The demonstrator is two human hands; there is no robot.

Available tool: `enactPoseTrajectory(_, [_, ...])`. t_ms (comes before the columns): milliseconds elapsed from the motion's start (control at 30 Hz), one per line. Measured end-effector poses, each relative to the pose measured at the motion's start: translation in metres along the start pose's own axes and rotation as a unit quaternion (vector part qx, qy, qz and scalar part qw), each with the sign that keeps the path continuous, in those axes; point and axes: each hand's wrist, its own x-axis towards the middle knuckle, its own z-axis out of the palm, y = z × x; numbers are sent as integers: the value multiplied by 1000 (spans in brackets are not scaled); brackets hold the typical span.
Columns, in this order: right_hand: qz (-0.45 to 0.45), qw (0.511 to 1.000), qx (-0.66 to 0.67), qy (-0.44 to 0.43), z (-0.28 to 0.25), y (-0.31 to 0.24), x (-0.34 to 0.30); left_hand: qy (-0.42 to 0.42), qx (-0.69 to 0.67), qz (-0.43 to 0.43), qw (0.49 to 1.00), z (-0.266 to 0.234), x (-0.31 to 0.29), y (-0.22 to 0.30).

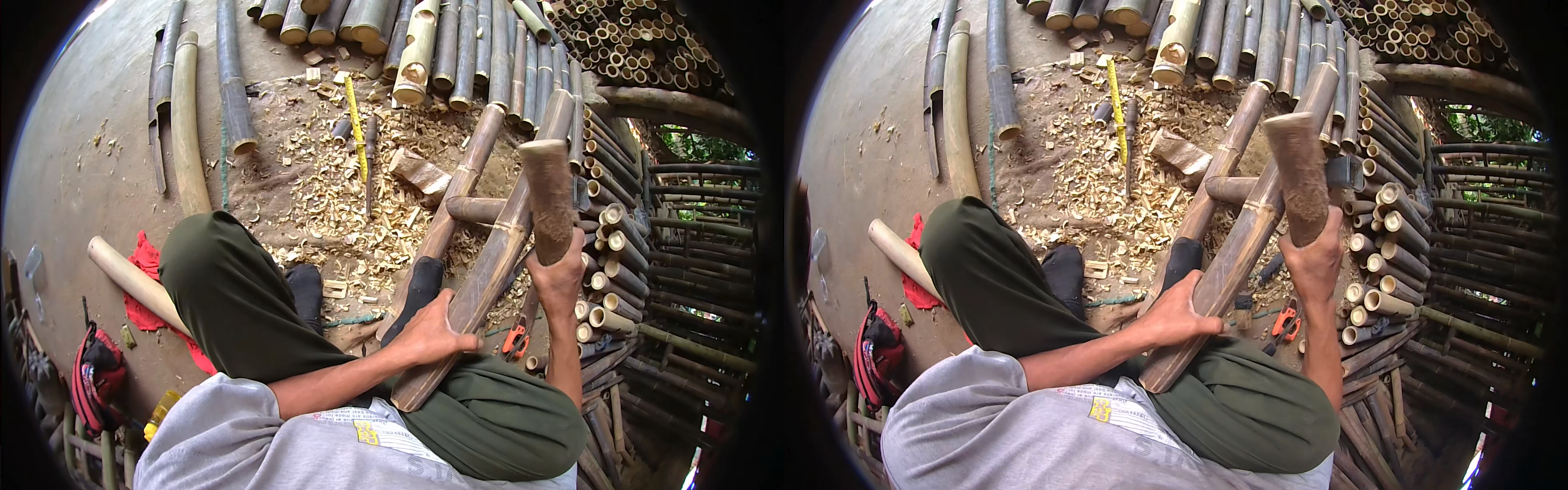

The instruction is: The person is sitting on the ground in a workshop, using a knife and a wooden mallet to carve and shape bamboo poles. They repeatedly strike the knife to cut the bamboo, then use a smaller wooden tool to clear the interior and smooth the edges. The person handles multiple bamboo pieces, stacking some and working on others.

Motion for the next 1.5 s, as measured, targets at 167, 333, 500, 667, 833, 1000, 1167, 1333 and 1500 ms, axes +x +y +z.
enactPoseTrajectory(167, [-19,998,38,-44,-26,-12,21,-9,3,-5,1000,-9,3,-2])
enactPoseTrajectory(333, [-109,970,125,178,-48,-23,17,-15,4,-2,1000,-7,6,-4])
enactPoseTrajectory(500, [11,998,-25,-50,1,-11,26,-18,-35,-5,999,-8,11,-6])
enactPoseTrajectory(667, [-27,997,49,-44,-25,-8,28,-5,-2,-5,1000,-14,9,-5])
enactPoseTrajectory(833, [-35,979,142,145,-31,-10,11,-39,-40,2,998,-18,10,-3])
enactPoseTrajectory(1000, [2,998,44,-50,11,-9,16,-65,-116,-11,991,-19,13,-7])
enactPoseTrajectory(1167, [0,988,153,-35,2,6,12,-59,-63,-10,996,-26,20,0])
enactPoseTrajectory(1333, [-31,965,247,84,-13,-5,-4,-71,-117,-11,991,-24,17,-6])
enactPoseTrajectory(1500, [9,994,89,-62,16,6,7,-97,-162,-44,981,-24,15,-8])
